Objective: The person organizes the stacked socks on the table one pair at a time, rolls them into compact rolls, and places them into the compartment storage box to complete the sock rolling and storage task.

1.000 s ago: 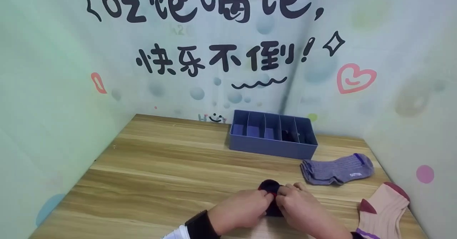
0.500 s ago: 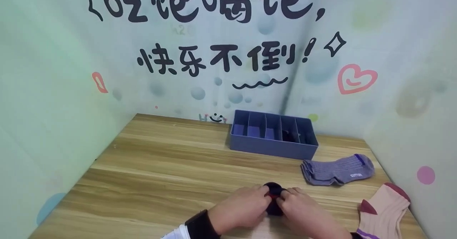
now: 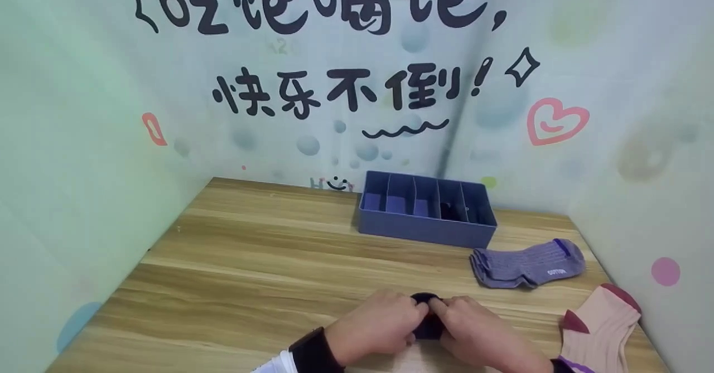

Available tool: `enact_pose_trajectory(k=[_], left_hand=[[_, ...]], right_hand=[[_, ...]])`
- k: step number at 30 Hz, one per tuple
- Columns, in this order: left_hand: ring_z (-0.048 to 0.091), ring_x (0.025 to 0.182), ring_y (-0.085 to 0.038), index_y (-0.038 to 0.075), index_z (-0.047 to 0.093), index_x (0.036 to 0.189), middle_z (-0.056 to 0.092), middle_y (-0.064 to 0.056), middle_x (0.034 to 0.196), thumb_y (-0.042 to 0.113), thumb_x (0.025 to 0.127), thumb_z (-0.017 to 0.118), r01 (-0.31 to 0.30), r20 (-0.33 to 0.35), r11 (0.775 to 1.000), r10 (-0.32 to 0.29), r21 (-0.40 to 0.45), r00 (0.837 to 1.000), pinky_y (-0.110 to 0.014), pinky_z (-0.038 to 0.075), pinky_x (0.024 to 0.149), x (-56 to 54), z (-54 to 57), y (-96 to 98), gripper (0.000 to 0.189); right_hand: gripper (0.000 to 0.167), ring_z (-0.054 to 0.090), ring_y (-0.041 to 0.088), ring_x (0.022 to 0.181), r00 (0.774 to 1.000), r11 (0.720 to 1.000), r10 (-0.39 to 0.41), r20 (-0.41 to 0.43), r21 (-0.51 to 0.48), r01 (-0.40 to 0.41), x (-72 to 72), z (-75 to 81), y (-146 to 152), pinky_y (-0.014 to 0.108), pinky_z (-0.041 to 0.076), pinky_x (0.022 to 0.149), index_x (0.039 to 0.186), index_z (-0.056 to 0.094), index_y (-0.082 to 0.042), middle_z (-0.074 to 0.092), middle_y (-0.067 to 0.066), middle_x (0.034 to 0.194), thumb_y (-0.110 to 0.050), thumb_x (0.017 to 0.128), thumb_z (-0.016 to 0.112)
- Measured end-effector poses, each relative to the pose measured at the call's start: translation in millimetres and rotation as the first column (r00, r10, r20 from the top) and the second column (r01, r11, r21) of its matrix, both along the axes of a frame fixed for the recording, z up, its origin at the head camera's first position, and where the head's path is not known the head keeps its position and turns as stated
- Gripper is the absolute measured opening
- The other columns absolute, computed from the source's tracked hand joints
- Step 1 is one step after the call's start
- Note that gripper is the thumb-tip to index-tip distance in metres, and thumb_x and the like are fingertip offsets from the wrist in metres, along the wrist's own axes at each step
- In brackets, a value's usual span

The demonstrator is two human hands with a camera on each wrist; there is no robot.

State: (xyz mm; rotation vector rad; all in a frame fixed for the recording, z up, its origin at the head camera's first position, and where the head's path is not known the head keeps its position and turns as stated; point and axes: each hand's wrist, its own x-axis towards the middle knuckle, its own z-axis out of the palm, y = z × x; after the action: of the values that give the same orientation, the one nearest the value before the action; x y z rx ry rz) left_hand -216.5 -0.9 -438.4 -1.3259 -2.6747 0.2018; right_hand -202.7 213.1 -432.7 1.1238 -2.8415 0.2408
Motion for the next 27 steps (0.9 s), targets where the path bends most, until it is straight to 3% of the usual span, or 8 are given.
enact_pose_trajectory(k=[6,12,17,20,23,27], left_hand=[[0.07,0.082,-0.013,0.02,0.071,0.108,0.076,0.003,0.097,0.035,0.093,0.079,-0.021,0.029,1.0,0.02,0.019,0.999,-0.031,0.055,0.069,-1.1,2.9,0.4,0.023],[0.067,0.076,-0.012,0.021,0.072,0.099,0.075,0.004,0.092,0.033,0.091,0.08,-0.023,0.045,0.998,0.02,0.058,0.999,-0.029,0.053,0.067,-2.7,3.8,0.0,0.017],[0.066,0.074,-0.011,0.023,0.071,0.092,0.073,0.007,0.089,0.029,0.085,0.083,-0.004,0.034,0.998,0.002,0.068,0.999,-0.028,0.053,0.065,-3.6,4.0,-0.6,0.016],[0.067,0.075,-0.012,0.023,0.071,0.092,0.073,0.007,0.089,0.027,0.082,0.084,-0.005,0.034,0.997,0.002,0.072,0.999,-0.028,0.054,0.065,-3.5,4.1,-0.5,0.017],[0.066,0.074,-0.012,0.022,0.071,0.092,0.073,0.006,0.087,0.025,0.08,0.085,-0.021,0.057,0.997,0.017,0.081,0.998,-0.028,0.053,0.065,-3.4,3.8,-0.8,0.019],[0.062,0.072,-0.01,0.021,0.07,0.09,0.072,0.006,0.086,0.02,0.077,0.086,-0.047,0.122,0.994,0.035,0.102,0.992,-0.028,0.051,0.064,-2.7,2.1,-3.0,0.021]], right_hand=[[0.029,0.066,0.02,0.073,0.997,1.0,0.003,-0.081,-0.008,-0.004,2.8,0.9,-1.8,0.039,0.054,0.066,0.099,0.063,-0.013,0.068,0.003,0.085,0.0,0.077,0.075],[0.026,0.069,0.028,0.092,0.988,0.991,-0.05,-0.149,0.118,0.068,11.4,2.7,-8.1,0.05,0.059,0.083,0.105,0.071,-0.01,0.072,0.01,0.1,-0.009,0.081,0.081],[0.028,0.069,0.025,0.08,0.983,0.984,0.018,-0.183,0.176,0.015,13.9,1.5,-10.4,0.044,0.058,0.075,0.103,0.07,-0.007,0.074,0.01,0.09,-0.017,0.081,0.085],[0.026,0.068,0.024,0.076,0.993,0.989,0.016,-0.119,0.15,0.002,13.5,2.8,-10.2,0.043,0.057,0.072,0.103,0.07,-0.007,0.073,0.009,0.087,-0.018,0.084,0.084],[0.024,0.067,0.021,0.076,1.0,0.992,-0.019,-0.005,0.124,0.02,11.6,6.1,-9.8,0.043,0.058,0.071,0.102,0.07,-0.009,0.072,0.008,0.086,-0.017,0.084,0.084],[0.02,0.064,0.011,0.076,0.98,0.995,-0.057,0.191,0.087,0.041,8.4,10.3,-10.4,0.04,0.06,0.074,0.104,0.073,-0.014,0.074,0.001,0.089,-0.019,0.088,0.083]])
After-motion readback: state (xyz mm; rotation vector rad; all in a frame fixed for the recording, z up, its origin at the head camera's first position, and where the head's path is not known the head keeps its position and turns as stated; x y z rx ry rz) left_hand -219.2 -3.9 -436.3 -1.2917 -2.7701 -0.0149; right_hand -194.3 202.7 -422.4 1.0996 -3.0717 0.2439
